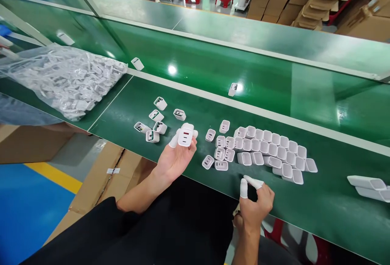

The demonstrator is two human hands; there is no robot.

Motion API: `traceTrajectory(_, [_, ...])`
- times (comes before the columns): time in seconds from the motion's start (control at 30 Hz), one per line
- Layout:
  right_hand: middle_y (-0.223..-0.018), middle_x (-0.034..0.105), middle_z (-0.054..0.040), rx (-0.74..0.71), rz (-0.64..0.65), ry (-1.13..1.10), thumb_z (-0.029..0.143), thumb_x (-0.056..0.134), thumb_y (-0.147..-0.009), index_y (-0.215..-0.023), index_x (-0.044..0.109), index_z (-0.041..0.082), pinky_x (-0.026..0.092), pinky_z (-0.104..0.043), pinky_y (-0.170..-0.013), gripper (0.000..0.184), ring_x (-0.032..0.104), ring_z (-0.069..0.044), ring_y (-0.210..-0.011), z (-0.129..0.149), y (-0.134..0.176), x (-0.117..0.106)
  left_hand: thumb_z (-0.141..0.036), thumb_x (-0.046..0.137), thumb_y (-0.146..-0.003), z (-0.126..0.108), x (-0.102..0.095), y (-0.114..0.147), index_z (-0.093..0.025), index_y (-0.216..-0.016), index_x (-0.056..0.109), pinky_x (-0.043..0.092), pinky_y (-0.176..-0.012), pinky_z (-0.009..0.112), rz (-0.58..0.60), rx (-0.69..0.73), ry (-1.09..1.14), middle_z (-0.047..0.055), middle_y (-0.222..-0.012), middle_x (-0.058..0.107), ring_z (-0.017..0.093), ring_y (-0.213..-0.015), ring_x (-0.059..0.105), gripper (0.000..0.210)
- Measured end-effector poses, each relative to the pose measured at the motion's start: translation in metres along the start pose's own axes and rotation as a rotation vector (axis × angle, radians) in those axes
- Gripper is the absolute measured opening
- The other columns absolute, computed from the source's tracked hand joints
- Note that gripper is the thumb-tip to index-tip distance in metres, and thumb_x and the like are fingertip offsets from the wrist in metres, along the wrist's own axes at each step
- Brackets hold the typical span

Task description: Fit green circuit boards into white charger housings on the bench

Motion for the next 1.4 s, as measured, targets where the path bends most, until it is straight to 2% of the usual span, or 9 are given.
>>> traceTrajectory(0.23, [-0.095, 0.086, -0.0067, 0.006, 0.007, 0.025, 0.034, 0.077, -0.107, -0.102, 0.083, 0.022, 0.051, -0.043, -0.095, 0.014, 0.077, -0.027, -0.09, -0.001, 0.0, 0.001, -0.026, 0.063, -0.115, -0.002, -0.004, -0.005, -0.019, -0.139, 0.072, 0.071, -0.088, 0.029, 0.0, -0.006, -0.022, 0.009, -0.12, 0.081, 0.017, -0.096, 0.082, 0.027])
traceTrajectory(0.67, [-0.092, 0.085, -0.0052, -0.007, -0.011, 0.056, 0.034, 0.078, -0.106, -0.101, 0.083, 0.022, 0.052, -0.04, -0.095, 0.015, 0.076, -0.025, -0.09, 0.0, 0.0, 0.0, -0.028, 0.074, -0.11, -0.007, -0.017, -0.017, -0.02, -0.119, 0.081, 0.072, -0.092, 0.028, 0.062, 0.067, -0.059, 0.006, -0.118, 0.083, 0.016, -0.098, 0.082, 0.013])
traceTrajectory(0.73, [-0.092, 0.085, -0.0054, -0.007, -0.006, 0.053, 0.035, 0.078, -0.107, -0.101, 0.083, 0.021, 0.051, -0.04, -0.095, 0.015, 0.076, -0.025, -0.089, 0.0, 0.0, 0.0, -0.036, 0.086, -0.103, -0.022, -0.026, -0.025, -0.024, -0.12, 0.082, 0.073, -0.096, 0.031, 0.125, 0.225, -0.217, 0.005, -0.122, 0.083, 0.018, -0.105, 0.082, 0.021])
traceTrajectory(0.83, [-0.091, 0.085, -0.0058, -0.001, -0.002, 0.053, 0.037, 0.077, -0.107, -0.1, 0.084, 0.022, 0.051, -0.04, -0.095, 0.018, 0.076, -0.026, -0.089, -0.001, 0.0, -0.001, -0.04, 0.097, -0.092, -0.06, -0.028, -0.023, -0.026, -0.113, 0.085, 0.072, -0.1, 0.038, 0.248, 0.672, -0.732, 0.006, -0.121, 0.082, 0.023, -0.113, 0.082, 0.028])
traceTrajectory(0.93, [-0.089, 0.084, -0.0054, 0.006, -0.004, 0.049, 0.039, 0.077, -0.106, -0.098, 0.084, 0.022, 0.051, -0.041, -0.094, 0.02, 0.076, -0.026, -0.086, -0.002, 0.0, -0.001, -0.028, 0.088, -0.1, -0.078, -0.026, -0.008, -0.026, -0.115, 0.085, 0.07, -0.105, 0.042, 0.336, 1.043, -1.34, 0.008, -0.122, 0.08, 0.025, -0.118, 0.081, 0.015])
traceTrajectory(1.0, [-0.088, 0.083, -0.0052, 0.013, -0.012, 0.047, 0.04, 0.078, -0.106, -0.098, 0.084, 0.023, 0.051, -0.041, -0.093, 0.02, 0.076, -0.025, -0.084, -0.002, -0.001, 0.0, -0.023, 0.079, -0.106, -0.083, -0.033, -0.003, -0.026, -0.128, 0.08, 0.07, -0.104, 0.042, 0.311, 1.119, -1.572, 0.008, -0.124, 0.08, 0.024, -0.116, 0.081, 0.022])
traceTrajectory(1.17, [-0.085, 0.083, -0.0065, 0.043, -0.025, 0.07, 0.044, 0.078, -0.104, -0.097, 0.085, 0.024, 0.052, -0.044, -0.09, 0.022, 0.076, -0.028, -0.085, -0.014, 0.002, 0.002, -0.028, 0.085, -0.102, -0.082, -0.048, 0.002, -0.025, -0.147, 0.065, 0.071, -0.105, 0.045, 0.197, 1.114, -1.745, 0.011, -0.13, 0.077, 0.027, -0.12, 0.081, 0.049])
traceTrajectory(1.3, [-0.081, 0.083, -0.0067, -0.006, -0.111, 0.076, 0.039, 0.084, -0.098, -0.09, 0.085, 0.026, 0.055, -0.048, -0.084, 0.015, 0.077, -0.031, -0.081, -0.015, 0.006, -0.009, -0.035, 0.087, -0.101, -0.084, -0.044, 0.035, -0.024, -0.145, 0.063, 0.07, -0.101, 0.047, 0.169, 1.432, -1.687, 0.012, -0.128, 0.073, 0.028, -0.119, 0.077, 0.052])
traceTrajectory(1.4, [-0.072, 0.076, -0.0042, -0.195, -0.175, -0.01, 0.028, 0.09, -0.09, -0.087, 0.083, 0.028, 0.058, -0.048, -0.074, 0.008, 0.074, -0.03, -0.074, 0.032, 0.007, -0.02, -0.029, 0.089, -0.097, -0.099, -0.055, 0.065, -0.025, -0.123, 0.065, 0.064, -0.084, 0.04, 0.016, 1.682, -1.599, 0.004, -0.107, 0.066, 0.022, -0.097, 0.07, 0.034])
Point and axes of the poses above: each hand's wrist, its own y-axis away from the middle knuckle, its own x-axis out of the palm, z = x × y, the point moved 9 cm from there along -y, towards the middle knuckle
